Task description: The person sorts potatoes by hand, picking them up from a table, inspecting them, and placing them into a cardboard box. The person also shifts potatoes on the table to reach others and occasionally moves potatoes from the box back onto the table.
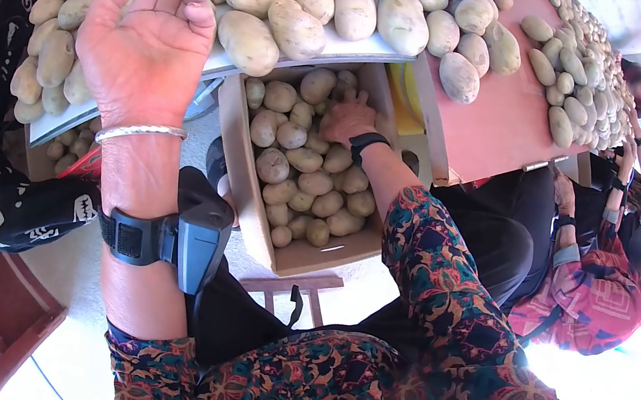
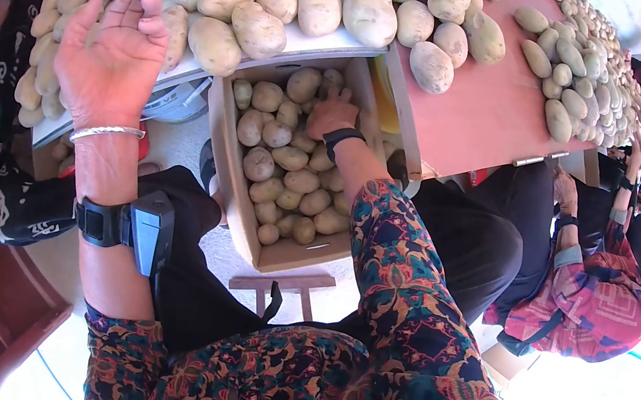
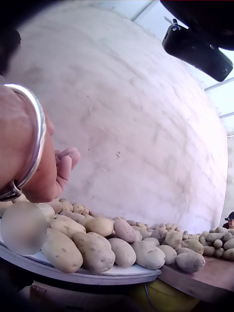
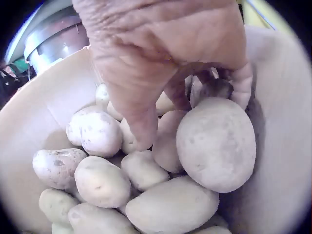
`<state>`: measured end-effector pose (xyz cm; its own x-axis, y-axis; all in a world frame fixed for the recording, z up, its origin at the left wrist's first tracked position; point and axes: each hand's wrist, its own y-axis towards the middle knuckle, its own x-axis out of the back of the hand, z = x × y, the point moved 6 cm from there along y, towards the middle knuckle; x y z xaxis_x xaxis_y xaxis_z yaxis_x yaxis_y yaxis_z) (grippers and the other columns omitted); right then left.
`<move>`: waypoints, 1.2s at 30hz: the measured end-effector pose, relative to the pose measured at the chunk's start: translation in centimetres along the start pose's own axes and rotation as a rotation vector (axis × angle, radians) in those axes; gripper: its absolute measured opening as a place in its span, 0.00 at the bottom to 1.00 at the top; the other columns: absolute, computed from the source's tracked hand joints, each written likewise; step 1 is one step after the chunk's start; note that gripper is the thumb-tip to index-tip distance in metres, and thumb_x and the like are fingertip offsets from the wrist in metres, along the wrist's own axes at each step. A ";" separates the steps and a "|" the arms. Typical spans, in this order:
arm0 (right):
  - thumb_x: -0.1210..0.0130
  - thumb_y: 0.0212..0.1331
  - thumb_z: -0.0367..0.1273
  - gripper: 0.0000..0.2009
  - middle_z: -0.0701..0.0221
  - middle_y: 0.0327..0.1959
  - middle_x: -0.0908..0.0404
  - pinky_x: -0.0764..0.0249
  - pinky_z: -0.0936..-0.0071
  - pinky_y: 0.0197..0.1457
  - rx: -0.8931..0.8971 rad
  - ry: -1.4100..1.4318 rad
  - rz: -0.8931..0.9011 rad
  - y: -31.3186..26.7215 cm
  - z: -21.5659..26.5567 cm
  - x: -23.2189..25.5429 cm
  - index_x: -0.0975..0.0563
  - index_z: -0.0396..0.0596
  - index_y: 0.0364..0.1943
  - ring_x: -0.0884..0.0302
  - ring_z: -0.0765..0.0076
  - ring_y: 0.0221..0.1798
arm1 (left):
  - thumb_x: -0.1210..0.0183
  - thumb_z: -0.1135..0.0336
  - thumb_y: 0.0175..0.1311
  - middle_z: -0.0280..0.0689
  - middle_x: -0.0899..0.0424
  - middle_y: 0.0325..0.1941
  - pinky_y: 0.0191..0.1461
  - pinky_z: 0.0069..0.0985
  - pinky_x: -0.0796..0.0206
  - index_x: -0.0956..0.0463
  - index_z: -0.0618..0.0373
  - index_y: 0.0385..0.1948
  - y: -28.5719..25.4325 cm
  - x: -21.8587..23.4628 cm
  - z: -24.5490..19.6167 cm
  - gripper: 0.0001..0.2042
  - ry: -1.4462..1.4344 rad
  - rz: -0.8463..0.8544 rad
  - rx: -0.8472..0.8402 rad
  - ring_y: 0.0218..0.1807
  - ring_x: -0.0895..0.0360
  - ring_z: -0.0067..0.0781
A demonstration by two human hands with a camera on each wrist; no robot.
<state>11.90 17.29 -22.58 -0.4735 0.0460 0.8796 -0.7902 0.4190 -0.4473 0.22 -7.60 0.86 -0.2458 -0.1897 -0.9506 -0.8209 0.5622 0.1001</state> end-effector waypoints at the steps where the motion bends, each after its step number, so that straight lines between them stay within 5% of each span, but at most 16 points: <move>1: 0.44 0.53 0.47 0.28 0.58 0.65 0.35 0.32 0.54 0.66 0.002 0.001 0.001 0.3 0.2 -0.1 0.25 0.56 0.60 0.40 0.44 0.68 | 0.49 0.62 0.66 0.49 0.22 0.51 0.45 0.31 0.34 0.32 0.72 0.53 -0.1 0.0 0.0 0.21 -0.005 0.004 -0.004 0.48 0.25 0.43; 4: 0.44 0.53 0.47 0.26 0.59 0.69 0.40 0.33 0.54 0.67 -0.056 0.031 0.032 0.4 -0.1 -0.3 0.23 0.55 0.58 0.46 0.45 0.72 | 0.50 0.62 0.67 0.48 0.22 0.51 0.45 0.32 0.35 0.32 0.72 0.54 0.1 0.1 0.1 0.21 -0.018 0.016 0.005 0.48 0.25 0.43; 7: 0.43 0.53 0.46 0.26 0.57 0.65 0.32 0.29 0.56 0.63 -0.057 0.048 -0.057 -0.6 -0.3 1.0 0.22 0.51 0.55 0.36 0.47 0.68 | 0.49 0.61 0.66 0.49 0.22 0.50 0.46 0.31 0.34 0.31 0.73 0.52 0.1 0.0 0.2 0.21 0.007 0.011 0.000 0.47 0.25 0.43; 9: 0.41 0.51 0.45 0.25 0.55 0.55 0.21 0.24 0.56 0.58 0.156 0.036 0.270 -1.5 -0.5 0.0 0.20 0.46 0.51 0.23 0.49 0.58 | 0.48 0.61 0.66 0.49 0.22 0.50 0.46 0.30 0.33 0.31 0.73 0.51 0.0 0.0 0.5 0.21 0.031 -0.011 -0.005 0.47 0.25 0.42; 10: 0.41 0.51 0.45 0.25 0.55 0.55 0.21 0.24 0.56 0.58 0.155 0.034 0.270 -1.8 -0.8 -0.3 0.20 0.46 0.51 0.23 0.49 0.58 | 0.48 0.60 0.66 0.49 0.22 0.50 0.46 0.30 0.33 0.30 0.73 0.51 0.1 0.0 0.5 0.21 0.032 -0.015 -0.011 0.47 0.25 0.41; 13: 0.38 0.46 0.40 0.20 0.56 0.46 0.16 0.22 0.57 0.55 0.199 0.078 0.120 -3.0 -1.1 -1.7 0.17 0.49 0.46 0.18 0.52 0.51 | 0.48 0.60 0.66 0.49 0.22 0.49 0.46 0.29 0.34 0.30 0.73 0.51 0.2 -0.2 0.7 0.21 0.032 -0.019 -0.010 0.47 0.25 0.41; 15: 0.39 0.47 0.41 0.19 0.52 0.45 0.16 0.22 0.55 0.54 0.202 0.262 -0.131 -2.9 -2.0 -3.0 0.16 0.45 0.40 0.18 0.48 0.50 | 0.48 0.60 0.66 0.49 0.21 0.49 0.46 0.29 0.34 0.30 0.73 0.51 0.3 -0.3 0.9 0.21 0.029 -0.019 0.001 0.47 0.25 0.41; 18: 0.41 0.48 0.41 0.18 0.49 0.42 0.16 0.23 0.54 0.53 0.179 0.347 0.070 -4.8 -2.8 -3.0 0.16 0.41 0.38 0.18 0.44 0.48 | 0.48 0.60 0.65 0.48 0.21 0.49 0.46 0.29 0.34 0.30 0.73 0.51 0.4 -0.2 0.9 0.21 0.032 -0.042 -0.007 0.47 0.25 0.41; 22: 0.45 0.52 0.41 0.19 0.47 0.41 0.17 0.23 0.52 0.53 0.042 0.490 0.007 -4.8 -3.4 -3.6 0.17 0.38 0.37 0.19 0.41 0.47 | 0.48 0.60 0.65 0.48 0.21 0.49 0.46 0.29 0.33 0.29 0.73 0.51 0.4 0.2 0.5 0.21 0.045 -0.056 -0.015 0.46 0.24 0.42; 27: 0.50 0.59 0.44 0.22 0.43 0.39 0.18 0.24 0.52 0.53 -0.245 0.673 -0.223 -3.6 -4.5 -1.1 0.18 0.34 0.33 0.20 0.36 0.47 | 0.47 0.61 0.65 0.49 0.21 0.48 0.45 0.29 0.33 0.29 0.73 0.50 0.6 0.4 0.2 0.21 0.025 -0.035 -0.003 0.46 0.24 0.42; 36: 0.52 0.63 0.41 0.18 0.45 0.35 0.18 0.26 0.50 0.52 -0.323 0.725 -0.575 -3.2 -5.7 -0.1 0.18 0.39 0.36 0.20 0.36 0.44 | 0.48 0.62 0.66 0.50 0.21 0.49 0.46 0.30 0.32 0.30 0.73 0.50 0.4 0.5 -0.5 0.20 -0.033 0.003 0.019 0.47 0.24 0.43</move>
<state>16.73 21.14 -20.26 0.3897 0.2578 0.8841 -0.6301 0.7748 0.0518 -0.48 -7.89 0.53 -0.2307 -0.1614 -0.9595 -0.8101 0.5781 0.0976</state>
